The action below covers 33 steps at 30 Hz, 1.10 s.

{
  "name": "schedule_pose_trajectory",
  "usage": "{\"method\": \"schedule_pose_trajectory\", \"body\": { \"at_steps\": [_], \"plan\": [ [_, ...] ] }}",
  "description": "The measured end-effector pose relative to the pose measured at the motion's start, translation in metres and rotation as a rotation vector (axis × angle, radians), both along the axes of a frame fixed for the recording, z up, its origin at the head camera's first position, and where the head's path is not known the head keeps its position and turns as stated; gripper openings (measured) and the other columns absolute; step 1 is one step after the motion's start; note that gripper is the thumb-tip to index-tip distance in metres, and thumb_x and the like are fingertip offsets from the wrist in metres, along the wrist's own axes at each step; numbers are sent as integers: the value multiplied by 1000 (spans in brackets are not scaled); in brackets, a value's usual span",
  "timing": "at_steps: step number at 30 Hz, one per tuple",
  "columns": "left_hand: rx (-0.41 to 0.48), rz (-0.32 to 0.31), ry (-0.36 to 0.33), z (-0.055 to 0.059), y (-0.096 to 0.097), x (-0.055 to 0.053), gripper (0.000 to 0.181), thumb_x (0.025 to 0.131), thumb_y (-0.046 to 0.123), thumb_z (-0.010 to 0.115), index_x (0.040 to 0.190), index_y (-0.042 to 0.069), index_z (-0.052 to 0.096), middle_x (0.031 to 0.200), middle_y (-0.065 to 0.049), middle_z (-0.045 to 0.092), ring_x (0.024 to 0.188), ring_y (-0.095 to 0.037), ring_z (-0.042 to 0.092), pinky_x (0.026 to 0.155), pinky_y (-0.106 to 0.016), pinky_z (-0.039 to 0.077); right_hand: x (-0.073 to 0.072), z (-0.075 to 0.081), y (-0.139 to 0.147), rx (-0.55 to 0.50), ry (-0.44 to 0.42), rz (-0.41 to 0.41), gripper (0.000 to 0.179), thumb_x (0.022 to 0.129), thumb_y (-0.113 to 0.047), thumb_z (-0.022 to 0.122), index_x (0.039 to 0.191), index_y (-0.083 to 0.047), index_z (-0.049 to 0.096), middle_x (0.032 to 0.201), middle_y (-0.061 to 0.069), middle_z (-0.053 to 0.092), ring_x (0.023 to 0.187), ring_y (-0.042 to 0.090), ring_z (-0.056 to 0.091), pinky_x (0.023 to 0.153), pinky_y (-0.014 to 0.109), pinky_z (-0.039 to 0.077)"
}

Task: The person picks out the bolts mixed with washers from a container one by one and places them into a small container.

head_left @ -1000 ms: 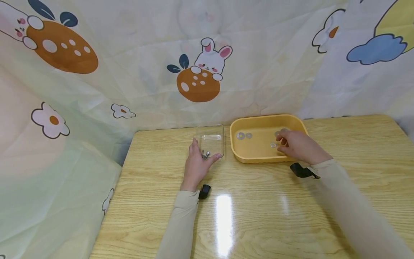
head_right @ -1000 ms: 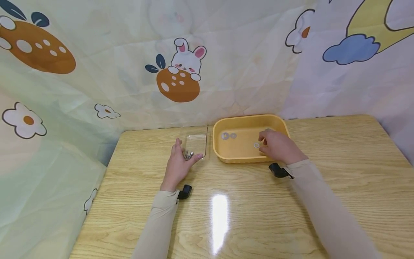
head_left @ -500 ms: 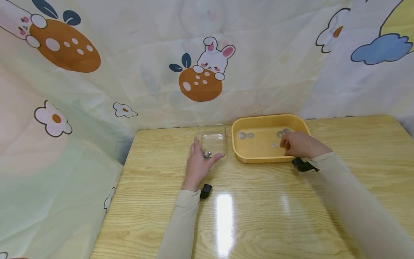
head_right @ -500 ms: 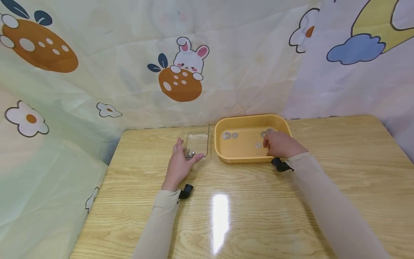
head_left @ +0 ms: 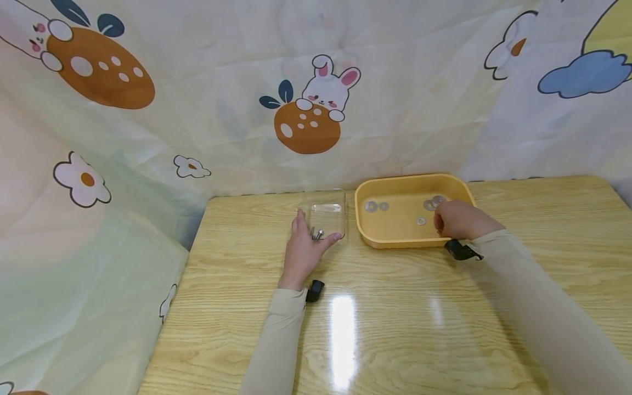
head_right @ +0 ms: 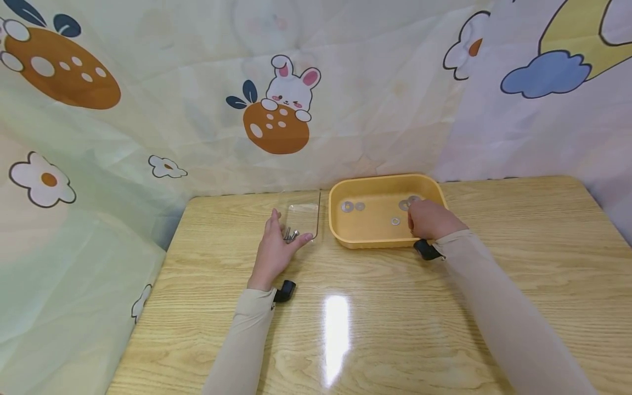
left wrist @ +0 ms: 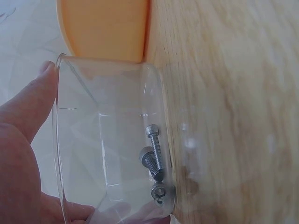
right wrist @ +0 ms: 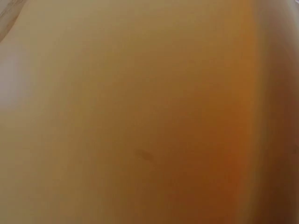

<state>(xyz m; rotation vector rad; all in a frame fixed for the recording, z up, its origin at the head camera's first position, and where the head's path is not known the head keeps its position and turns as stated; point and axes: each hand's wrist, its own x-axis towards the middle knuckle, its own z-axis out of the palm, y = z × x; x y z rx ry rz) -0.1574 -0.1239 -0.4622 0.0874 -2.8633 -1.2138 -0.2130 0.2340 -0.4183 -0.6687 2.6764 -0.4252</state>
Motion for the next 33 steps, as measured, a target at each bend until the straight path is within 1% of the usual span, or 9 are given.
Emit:
{"method": "schedule_pose_trajectory", "body": {
  "at_steps": [6, 12, 18, 22, 25, 33],
  "plan": [
    [7, 2, -9, 0, 0, 0, 123, 80, 61, 77, 161, 4, 5, 164, -19, 21, 136, -42, 43, 111, -52, 37, 0, 2, -2, 29, -19, 2, 11, 83, 7, 64, 82, -3, 69, 78, 1, 65, 71, 20, 57, 65, 39, 50],
    [6, 5, -12, 0, 0, -1, 123, 80, 60, 78, 161, 3, 6, 163, -20, 21, 134, -43, 46, 109, -53, 38, 1, 1, -3, 25, -17, -2, 11, 83, 7, 64, 80, -3, 69, 77, 1, 65, 69, 19, 56, 63, 38, 49],
    [-1, 7, -14, -1, 0, -1, 123, 79, 60, 78, 161, 3, 6, 163, -21, 22, 133, -43, 46, 109, -53, 39, 0, -1, -3, 25, -23, -17, 7, 86, 1, 66, 81, -4, 67, 77, 1, 63, 68, 19, 55, 64, 38, 48],
    [2, 7, -16, 0, 1, -1, 123, 79, 60, 78, 161, 4, 6, 163, -21, 22, 134, -43, 45, 109, -53, 38, 0, -2, -1, 20, 13, -21, 6, 87, -2, 65, 81, -4, 65, 77, 1, 61, 68, 19, 54, 64, 39, 48],
    [2, 7, -9, 0, 1, -1, 123, 79, 60, 79, 161, 3, 6, 162, -21, 22, 134, -43, 45, 110, -53, 37, 0, -5, 0, 10, 56, -22, 7, 86, -1, 61, 81, -5, 65, 75, 0, 60, 67, 18, 52, 64, 39, 46],
    [2, 12, -10, 1, 1, 0, 122, 80, 58, 79, 161, 3, 6, 162, -21, 23, 131, -44, 48, 109, -54, 38, 1, -8, 0, -12, 103, -60, 6, 88, 0, 60, 84, -2, 64, 77, 3, 61, 67, 19, 52, 66, 40, 47]
  ]
}}
